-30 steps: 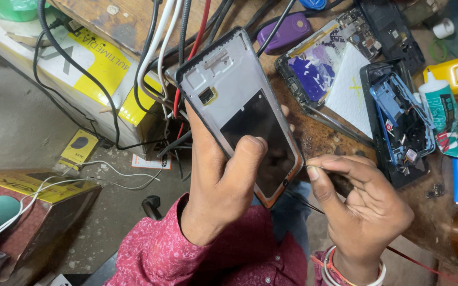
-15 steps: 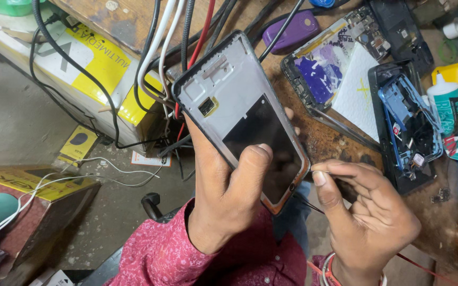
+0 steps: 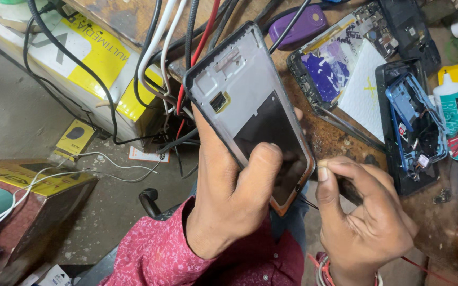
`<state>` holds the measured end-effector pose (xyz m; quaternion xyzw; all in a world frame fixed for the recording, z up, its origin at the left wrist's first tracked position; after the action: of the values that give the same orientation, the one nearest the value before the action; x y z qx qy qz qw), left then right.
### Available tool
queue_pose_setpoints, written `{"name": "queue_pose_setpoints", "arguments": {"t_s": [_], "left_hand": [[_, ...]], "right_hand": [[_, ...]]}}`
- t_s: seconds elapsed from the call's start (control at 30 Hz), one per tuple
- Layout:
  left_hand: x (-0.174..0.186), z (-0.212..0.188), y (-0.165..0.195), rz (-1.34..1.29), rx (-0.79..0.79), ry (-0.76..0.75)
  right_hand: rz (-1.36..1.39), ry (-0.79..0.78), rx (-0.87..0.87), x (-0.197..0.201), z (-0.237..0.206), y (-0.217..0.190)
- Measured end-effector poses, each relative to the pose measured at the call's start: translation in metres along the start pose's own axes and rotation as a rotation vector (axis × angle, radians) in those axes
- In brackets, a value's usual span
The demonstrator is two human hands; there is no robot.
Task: The person uses a metal prying tool and a blue-handled screwdriver to remove adhesive residue and pry open the edges of a disassembled smartphone. They repeatedly scrape the frame and screen edges, then use the screwdriver to lift the screen assembly.
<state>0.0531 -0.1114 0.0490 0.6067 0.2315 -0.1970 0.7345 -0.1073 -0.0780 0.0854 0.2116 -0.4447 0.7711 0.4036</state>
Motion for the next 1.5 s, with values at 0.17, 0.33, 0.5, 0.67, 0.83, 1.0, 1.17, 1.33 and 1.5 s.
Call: {"name": "queue_pose_setpoints", "arguments": {"t_s": [0.17,0.33,0.5,0.67,0.83,1.0,1.17,1.33,1.5], "left_hand": [[0.002,0.003,0.003,0.052,-0.02,-0.032],[0.002,0.003,0.0,0.042,-0.033,-0.029],[0.0,-0.001,-0.003,0.049,-0.069,0.009],[-0.003,-0.002,-0.004,0.052,-0.059,0.022],[0.001,0.003,-0.001,0.045,0.028,-0.015],[0.003,0.007,-0.001,0.002,-0.013,-0.019],[0.003,0.007,0.0,0.094,-0.05,-0.04],[0.004,0.011,0.006,0.174,-0.049,-0.031],[0.005,0.012,0.008,0.18,-0.028,-0.059]], "right_hand": [[0.003,-0.023,0.128,-0.001,0.007,0.003],[-0.028,-0.043,0.177,0.0,0.008,0.005],[0.009,-0.067,0.053,0.005,0.001,0.004],[-0.004,-0.062,0.016,0.006,-0.002,0.001],[-0.063,-0.042,0.135,0.001,0.004,0.003],[0.029,-0.04,0.127,-0.005,0.012,0.004],[-0.014,-0.052,0.242,-0.015,0.034,-0.012],[-0.036,-0.052,0.275,-0.027,0.061,-0.033],[0.062,-0.06,0.253,-0.033,0.074,-0.042]]}}
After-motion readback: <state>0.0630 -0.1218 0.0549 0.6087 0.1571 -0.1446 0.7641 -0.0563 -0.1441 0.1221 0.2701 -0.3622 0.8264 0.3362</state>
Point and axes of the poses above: each hand's wrist, its own z-axis towards the middle knuckle, its own x-axis out of the back of the hand, y = z × x, the point moved 3 cm from there along z, towards the middle knuckle, and after that the axes turned 3 degrees about -z, right-handed, at the moved point
